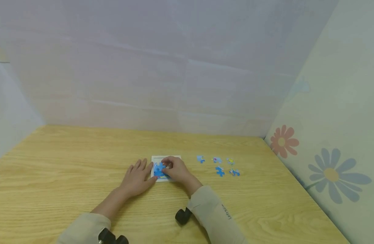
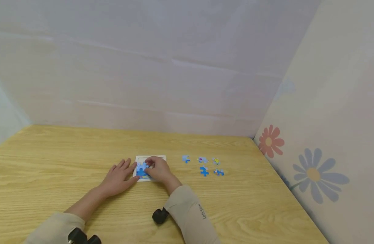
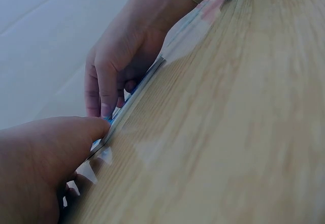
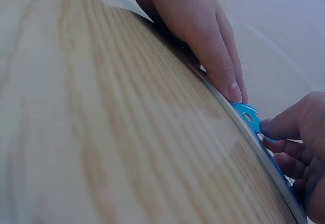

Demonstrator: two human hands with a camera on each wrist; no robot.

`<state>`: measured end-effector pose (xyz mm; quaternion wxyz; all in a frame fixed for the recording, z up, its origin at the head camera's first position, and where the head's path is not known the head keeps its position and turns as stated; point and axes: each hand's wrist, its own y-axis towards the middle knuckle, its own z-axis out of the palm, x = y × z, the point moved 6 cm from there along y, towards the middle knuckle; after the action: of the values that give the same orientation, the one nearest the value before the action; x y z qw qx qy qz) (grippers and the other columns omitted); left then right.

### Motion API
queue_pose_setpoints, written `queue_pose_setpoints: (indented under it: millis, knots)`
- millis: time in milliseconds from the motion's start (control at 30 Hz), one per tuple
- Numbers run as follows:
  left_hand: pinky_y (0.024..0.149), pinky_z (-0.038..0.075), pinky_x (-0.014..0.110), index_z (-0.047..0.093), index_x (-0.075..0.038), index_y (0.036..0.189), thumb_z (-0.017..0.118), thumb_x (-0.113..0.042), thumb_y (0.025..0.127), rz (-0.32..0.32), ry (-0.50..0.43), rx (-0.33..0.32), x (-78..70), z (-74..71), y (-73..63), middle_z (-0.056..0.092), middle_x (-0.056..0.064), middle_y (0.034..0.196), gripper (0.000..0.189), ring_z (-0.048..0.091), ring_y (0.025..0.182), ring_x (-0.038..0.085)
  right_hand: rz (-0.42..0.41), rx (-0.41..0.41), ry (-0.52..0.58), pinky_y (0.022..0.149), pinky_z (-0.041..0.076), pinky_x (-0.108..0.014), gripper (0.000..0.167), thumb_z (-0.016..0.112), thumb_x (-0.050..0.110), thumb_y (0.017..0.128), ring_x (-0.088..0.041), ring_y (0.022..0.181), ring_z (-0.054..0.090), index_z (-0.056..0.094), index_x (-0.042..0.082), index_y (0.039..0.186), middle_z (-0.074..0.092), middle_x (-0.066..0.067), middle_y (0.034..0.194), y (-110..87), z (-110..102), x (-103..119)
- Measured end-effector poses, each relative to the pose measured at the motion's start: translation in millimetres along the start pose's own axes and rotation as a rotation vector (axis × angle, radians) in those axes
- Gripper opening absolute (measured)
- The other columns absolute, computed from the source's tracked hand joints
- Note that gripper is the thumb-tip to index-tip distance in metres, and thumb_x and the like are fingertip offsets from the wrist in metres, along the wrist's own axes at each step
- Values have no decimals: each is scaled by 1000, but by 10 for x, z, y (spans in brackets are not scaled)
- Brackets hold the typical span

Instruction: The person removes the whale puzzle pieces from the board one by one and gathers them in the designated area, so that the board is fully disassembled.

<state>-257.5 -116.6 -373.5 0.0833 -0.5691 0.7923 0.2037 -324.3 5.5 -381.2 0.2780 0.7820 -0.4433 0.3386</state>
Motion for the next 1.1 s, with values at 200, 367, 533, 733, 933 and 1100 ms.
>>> queue_pose_setpoints:
  millis: [200, 367, 533, 733, 933, 1100]
  knots:
    - [91, 15, 59, 40, 4, 126, 50, -33, 86, 4, -2, -1, -5, -29, -4, 28, 30, 130, 56, 19, 119, 45, 27, 13, -23, 61, 39, -20, 24, 64, 7, 77, -10, 68, 44, 61, 5, 100, 57, 3, 83, -11, -4, 35]
    - [92, 15, 58, 40, 4, 126, 49, -33, 86, -2, -4, 9, -14, -58, -17, 27, 30, 130, 55, 19, 120, 45, 38, 22, -37, 63, 40, -20, 26, 65, 9, 77, -10, 70, 45, 61, 3, 102, 58, 3, 85, -17, -5, 65]
    - [92, 15, 58, 40, 4, 126, 49, -32, 86, -8, 4, 19, -29, -97, -24, 27, 30, 130, 55, 19, 120, 45, 27, 13, -44, 62, 40, -20, 24, 66, 9, 76, -10, 69, 45, 62, 3, 99, 57, 3, 81, -20, -8, 88]
    - [92, 15, 58, 40, 3, 127, 49, -33, 86, -6, 4, 19, -28, -103, -28, 27, 30, 131, 56, 19, 120, 44, 35, -6, -53, 62, 39, -21, 22, 65, 9, 77, -10, 69, 44, 62, 4, 98, 55, 4, 78, -29, -7, 104]
    - [92, 15, 58, 40, 4, 127, 49, -33, 86, -7, 4, 16, -17, -103, -35, 27, 30, 131, 56, 19, 120, 45, 35, -29, -65, 62, 39, -21, 20, 65, 10, 77, -10, 70, 44, 63, 6, 97, 54, 5, 78, -38, -2, 109]
    - [92, 14, 58, 39, 4, 127, 49, -34, 86, -3, -2, 19, -30, -113, -34, 27, 30, 131, 56, 18, 120, 45, 37, -37, -47, 62, 40, -21, 21, 65, 10, 77, -10, 70, 45, 62, 6, 97, 54, 4, 79, -47, -25, 124]
